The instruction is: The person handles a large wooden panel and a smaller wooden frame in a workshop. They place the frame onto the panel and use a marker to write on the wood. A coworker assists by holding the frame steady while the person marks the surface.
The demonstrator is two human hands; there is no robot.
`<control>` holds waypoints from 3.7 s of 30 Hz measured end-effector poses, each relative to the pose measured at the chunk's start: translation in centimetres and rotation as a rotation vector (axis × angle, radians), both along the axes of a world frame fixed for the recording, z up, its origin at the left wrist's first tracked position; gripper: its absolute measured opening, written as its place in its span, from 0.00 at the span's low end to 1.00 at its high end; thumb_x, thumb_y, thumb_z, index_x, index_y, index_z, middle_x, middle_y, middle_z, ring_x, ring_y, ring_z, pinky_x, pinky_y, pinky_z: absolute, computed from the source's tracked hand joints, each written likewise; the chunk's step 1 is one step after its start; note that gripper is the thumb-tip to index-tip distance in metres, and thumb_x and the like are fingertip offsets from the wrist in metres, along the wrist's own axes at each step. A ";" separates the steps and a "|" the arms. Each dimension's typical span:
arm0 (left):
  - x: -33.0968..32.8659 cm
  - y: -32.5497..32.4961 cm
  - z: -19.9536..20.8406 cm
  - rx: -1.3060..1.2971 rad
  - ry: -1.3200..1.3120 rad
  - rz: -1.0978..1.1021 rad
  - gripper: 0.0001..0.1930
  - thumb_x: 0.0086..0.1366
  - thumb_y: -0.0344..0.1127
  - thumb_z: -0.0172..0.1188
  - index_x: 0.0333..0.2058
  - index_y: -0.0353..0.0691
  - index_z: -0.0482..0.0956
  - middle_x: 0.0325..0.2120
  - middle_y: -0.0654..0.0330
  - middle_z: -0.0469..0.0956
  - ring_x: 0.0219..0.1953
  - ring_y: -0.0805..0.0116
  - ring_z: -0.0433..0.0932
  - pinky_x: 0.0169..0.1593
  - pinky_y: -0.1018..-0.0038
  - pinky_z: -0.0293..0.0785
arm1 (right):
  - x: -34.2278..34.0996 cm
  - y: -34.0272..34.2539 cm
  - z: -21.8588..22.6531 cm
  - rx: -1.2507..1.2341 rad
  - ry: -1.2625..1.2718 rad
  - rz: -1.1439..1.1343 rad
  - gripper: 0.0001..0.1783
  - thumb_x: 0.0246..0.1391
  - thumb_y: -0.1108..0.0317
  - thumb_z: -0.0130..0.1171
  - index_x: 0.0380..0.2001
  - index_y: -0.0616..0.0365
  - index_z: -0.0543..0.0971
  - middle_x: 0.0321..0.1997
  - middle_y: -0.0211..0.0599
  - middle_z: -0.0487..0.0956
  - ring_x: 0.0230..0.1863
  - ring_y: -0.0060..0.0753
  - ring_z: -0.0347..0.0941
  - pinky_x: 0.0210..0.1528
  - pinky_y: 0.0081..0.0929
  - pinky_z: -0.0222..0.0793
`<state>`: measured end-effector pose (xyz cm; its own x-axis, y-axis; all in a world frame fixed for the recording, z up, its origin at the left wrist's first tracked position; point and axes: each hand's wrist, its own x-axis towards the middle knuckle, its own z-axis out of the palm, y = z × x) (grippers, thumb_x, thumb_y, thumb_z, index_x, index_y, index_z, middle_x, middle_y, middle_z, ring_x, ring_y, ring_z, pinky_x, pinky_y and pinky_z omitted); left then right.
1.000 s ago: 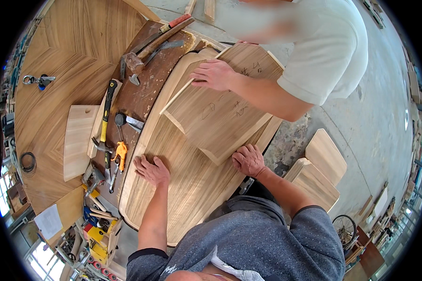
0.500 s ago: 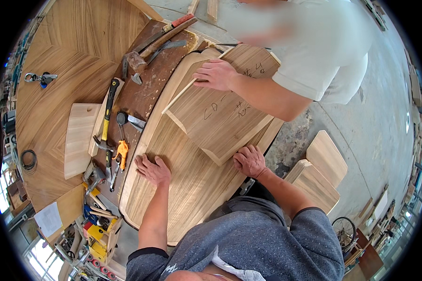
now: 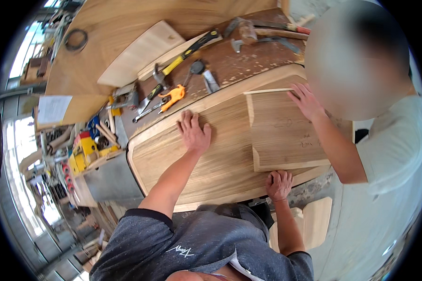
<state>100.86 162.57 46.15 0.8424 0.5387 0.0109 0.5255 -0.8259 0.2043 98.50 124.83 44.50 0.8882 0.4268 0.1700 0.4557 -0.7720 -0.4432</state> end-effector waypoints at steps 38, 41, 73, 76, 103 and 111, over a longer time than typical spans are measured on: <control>-0.9 0.3 -2.8 0.072 -0.019 -0.038 0.32 0.67 0.47 0.56 0.66 0.37 0.65 0.71 0.45 0.58 0.78 0.47 0.46 0.76 0.38 0.37 | 0.4 -0.3 1.0 0.014 0.011 -0.047 0.11 0.46 0.64 0.68 0.35 0.43 0.79 0.36 0.26 0.75 0.39 0.39 0.72 0.41 0.40 0.66; -0.8 0.2 -2.7 0.079 -0.009 -0.042 0.32 0.67 0.47 0.56 0.66 0.37 0.65 0.71 0.45 0.58 0.78 0.47 0.46 0.76 0.39 0.38 | 0.3 -0.5 0.9 0.010 0.008 -0.048 0.11 0.47 0.64 0.68 0.35 0.43 0.79 0.36 0.26 0.75 0.39 0.39 0.72 0.41 0.40 0.66; -0.9 0.2 -2.8 0.100 0.013 -0.044 0.33 0.68 0.48 0.54 0.67 0.39 0.62 0.72 0.45 0.56 0.78 0.47 0.46 0.76 0.39 0.39 | 0.6 -0.5 1.2 0.043 -0.016 -0.050 0.11 0.47 0.64 0.69 0.35 0.42 0.79 0.35 0.27 0.74 0.38 0.38 0.72 0.40 0.39 0.65; -1.0 0.3 -2.8 0.099 0.020 -0.041 0.33 0.68 0.49 0.54 0.67 0.39 0.62 0.72 0.46 0.56 0.78 0.47 0.45 0.76 0.39 0.39 | 0.5 -0.4 0.9 0.046 -0.026 -0.054 0.11 0.47 0.64 0.68 0.34 0.42 0.78 0.35 0.26 0.74 0.38 0.38 0.72 0.40 0.39 0.65; -0.5 0.2 0.9 -0.051 0.024 0.031 0.34 0.67 0.52 0.54 0.66 0.37 0.68 0.72 0.46 0.57 0.78 0.47 0.46 0.77 0.41 0.36 | -0.3 0.3 0.3 0.007 -0.070 0.047 0.08 0.54 0.66 0.61 0.37 0.49 0.74 0.36 0.43 0.72 0.39 0.56 0.68 0.42 0.54 0.62; -1.2 -0.9 0.7 -0.078 -0.088 0.042 0.33 0.66 0.51 0.55 0.64 0.37 0.70 0.71 0.46 0.58 0.77 0.49 0.49 0.77 0.41 0.40 | -0.3 -0.6 -0.6 -0.003 -0.144 0.063 0.05 0.54 0.65 0.59 0.34 0.50 0.75 0.37 0.44 0.73 0.40 0.57 0.68 0.45 0.53 0.62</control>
